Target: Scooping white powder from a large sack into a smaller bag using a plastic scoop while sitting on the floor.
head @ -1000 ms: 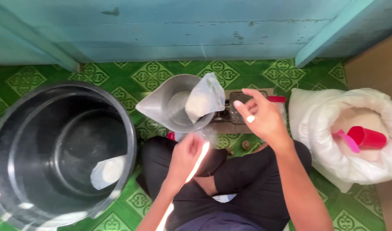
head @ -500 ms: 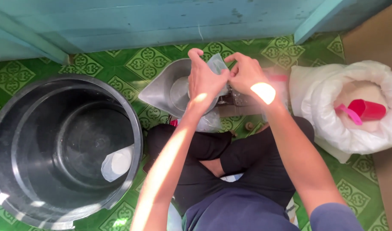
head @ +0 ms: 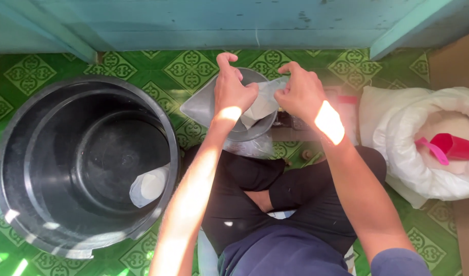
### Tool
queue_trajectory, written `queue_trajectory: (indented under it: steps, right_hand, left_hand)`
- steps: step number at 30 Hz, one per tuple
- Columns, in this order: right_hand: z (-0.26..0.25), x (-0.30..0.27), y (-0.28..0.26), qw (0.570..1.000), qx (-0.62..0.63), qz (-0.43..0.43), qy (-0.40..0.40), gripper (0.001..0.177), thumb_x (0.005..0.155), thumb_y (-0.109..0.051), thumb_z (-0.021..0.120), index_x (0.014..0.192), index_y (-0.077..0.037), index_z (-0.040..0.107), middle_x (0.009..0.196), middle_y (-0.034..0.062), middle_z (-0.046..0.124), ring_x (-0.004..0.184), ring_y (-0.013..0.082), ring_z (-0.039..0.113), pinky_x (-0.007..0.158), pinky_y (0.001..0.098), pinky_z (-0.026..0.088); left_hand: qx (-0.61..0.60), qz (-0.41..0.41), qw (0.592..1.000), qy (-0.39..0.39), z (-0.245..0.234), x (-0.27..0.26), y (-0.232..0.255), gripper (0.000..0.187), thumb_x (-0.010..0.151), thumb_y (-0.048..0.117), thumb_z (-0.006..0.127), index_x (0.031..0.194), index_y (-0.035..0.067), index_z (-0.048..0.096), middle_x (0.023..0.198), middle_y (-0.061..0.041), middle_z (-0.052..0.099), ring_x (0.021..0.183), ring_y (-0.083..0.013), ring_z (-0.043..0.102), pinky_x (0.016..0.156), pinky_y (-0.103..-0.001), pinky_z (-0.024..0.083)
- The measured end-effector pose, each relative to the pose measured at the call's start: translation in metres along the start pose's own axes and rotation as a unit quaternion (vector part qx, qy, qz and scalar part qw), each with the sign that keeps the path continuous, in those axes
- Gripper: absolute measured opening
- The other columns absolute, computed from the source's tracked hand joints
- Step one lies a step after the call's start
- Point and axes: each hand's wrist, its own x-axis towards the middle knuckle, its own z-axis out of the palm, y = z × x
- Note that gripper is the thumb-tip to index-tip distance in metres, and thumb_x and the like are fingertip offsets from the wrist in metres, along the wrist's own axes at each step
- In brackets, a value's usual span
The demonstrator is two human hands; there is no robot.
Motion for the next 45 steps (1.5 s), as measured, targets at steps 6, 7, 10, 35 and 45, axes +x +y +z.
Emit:
queue_trajectory:
  steps: [6,7,10,35,45]
  right_hand:
    - [-0.008,0.002,-0.017,0.99,-0.138,-0.004,0.026,0.06,0.08,-0.031,0.073,0.13,-0.003,0.053,0.103,0.0215,0.065,0.101,0.0429,0.064,0.082,0.0559,0.052]
    - [-0.007,0.007,-0.016,0.99,-0.138,-0.004,0.026,0.06,0.08,-0.031,0.073,0.13,-0.003,0.053,0.103,0.0215,0.065,0.101,0.0429,0.064,0.082,0.0559,0.052]
    - [-0.004,0.022,-0.011,0.984,-0.174,-0.043,0.023,0.076,0.072,-0.043,0.084,0.132,-0.004,0.056,0.11,0.0206,0.057,0.098,0.0426,0.065,0.077,0.0566,0.053]
    - [0.048,0.072,0.018,0.961,-0.251,-0.109,0.038,0.011,0.071,0.001,0.074,0.08,0.004,0.069,0.074,0.0192,0.066,0.08,0.0429,0.07,0.07,0.053,0.058]
    - [0.012,0.06,0.025,0.977,-0.187,-0.098,0.028,0.008,0.076,-0.008,0.073,0.084,-0.009,0.073,0.082,0.0182,0.065,0.085,0.0452,0.068,0.073,0.053,0.057]
  left_hand:
    - [0.037,0.025,0.998,-0.046,-0.002,0.007,0.009,0.053,0.077,0.017,0.06,0.123,0.015,0.035,0.12,-0.013,0.05,0.117,-0.0366,0.057,0.1,-0.05,0.047]
    - [0.037,0.025,0.998,-0.046,0.001,0.011,0.009,0.053,0.077,0.017,0.06,0.123,0.015,0.035,0.12,-0.013,0.05,0.117,-0.0366,0.057,0.1,-0.05,0.047]
    - [0.124,-0.016,0.988,-0.091,0.015,0.026,0.005,0.064,0.072,0.034,0.068,0.124,0.016,0.036,0.128,-0.013,0.038,0.115,-0.0401,0.059,0.099,-0.05,0.049]
    - [0.335,-0.072,0.937,-0.075,0.07,0.061,-0.031,0.077,0.07,-0.002,0.075,0.138,-0.002,0.037,0.134,-0.029,0.033,0.096,-0.0428,0.066,0.079,-0.051,0.06]
    - [0.33,-0.067,0.933,-0.125,0.059,0.073,-0.029,0.082,0.064,0.0,0.077,0.137,-0.002,0.04,0.124,-0.029,0.04,0.102,-0.0485,0.063,0.08,-0.058,0.058]
